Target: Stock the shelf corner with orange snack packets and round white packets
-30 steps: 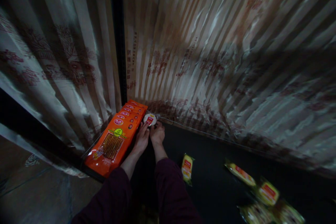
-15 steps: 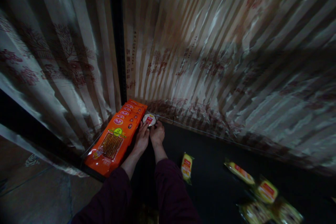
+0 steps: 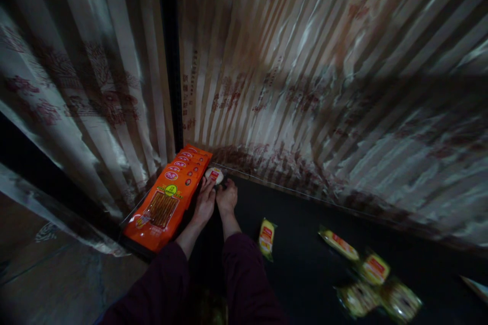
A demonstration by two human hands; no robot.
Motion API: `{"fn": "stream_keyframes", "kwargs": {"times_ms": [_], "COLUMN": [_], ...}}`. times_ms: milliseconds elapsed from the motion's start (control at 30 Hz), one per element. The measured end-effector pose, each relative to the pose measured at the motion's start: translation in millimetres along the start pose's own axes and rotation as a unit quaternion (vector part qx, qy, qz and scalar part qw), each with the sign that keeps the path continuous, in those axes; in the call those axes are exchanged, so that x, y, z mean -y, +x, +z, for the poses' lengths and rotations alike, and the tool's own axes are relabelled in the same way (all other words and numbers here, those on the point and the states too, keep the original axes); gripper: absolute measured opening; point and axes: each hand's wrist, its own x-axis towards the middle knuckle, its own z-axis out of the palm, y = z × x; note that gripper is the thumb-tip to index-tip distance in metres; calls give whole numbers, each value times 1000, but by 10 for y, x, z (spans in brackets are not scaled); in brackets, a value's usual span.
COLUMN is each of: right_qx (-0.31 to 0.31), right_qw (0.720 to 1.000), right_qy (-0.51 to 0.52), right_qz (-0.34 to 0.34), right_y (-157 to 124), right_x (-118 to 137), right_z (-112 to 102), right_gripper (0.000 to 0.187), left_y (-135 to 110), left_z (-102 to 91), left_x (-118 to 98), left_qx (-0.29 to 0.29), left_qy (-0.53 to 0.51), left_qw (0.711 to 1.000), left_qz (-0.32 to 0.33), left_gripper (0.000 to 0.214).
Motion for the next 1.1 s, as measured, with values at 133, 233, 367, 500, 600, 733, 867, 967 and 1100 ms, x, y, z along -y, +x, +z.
{"fn": "stream_keyframes", "kwargs": {"times_ms": [133, 233, 367, 500, 600, 733, 867, 967, 1100], "right_qx": [2, 18, 39, 44, 53, 62, 76, 93, 106], "right_qw": [1000, 1000, 999, 998, 997, 993, 989, 986, 985], "right_qy": [-9, -8, -20, -33, -50, -80, -98, -106, -107], "right_qz": [-2, -1, 1, 2, 15, 52, 80, 90, 85], "right_y": [-81, -141, -177, -154, -117, -54, 16, 62, 100], "right_x": [-29, -29, 4, 63, 128, 224, 275, 280, 278], "right_z": [-22, -54, -103, -122, -120, -112, -101, -98, -109], "right_gripper": [44, 43, 43, 43, 43, 44, 41, 36, 26], "left_y": [-77, -129, -154, -118, -71, -18, -7, -20, -43], "left_z": [-13, -36, -64, -68, -54, -20, 26, 47, 34], "left_x": [4, -22, -63, -75, -63, -18, 28, 26, -25], "left_qx": [8, 7, 4, 5, 0, -6, -14, -17, -8], "left_qy": [-2, -2, -4, -8, -13, 5, 31, 40, 55], "left_qw": [1000, 1000, 1000, 1000, 999, 999, 998, 998, 997], "left_qz": [13, 10, -3, -20, -29, -38, -54, -49, -47], "left_gripper": [40, 39, 39, 39, 39, 42, 45, 47, 48]}}
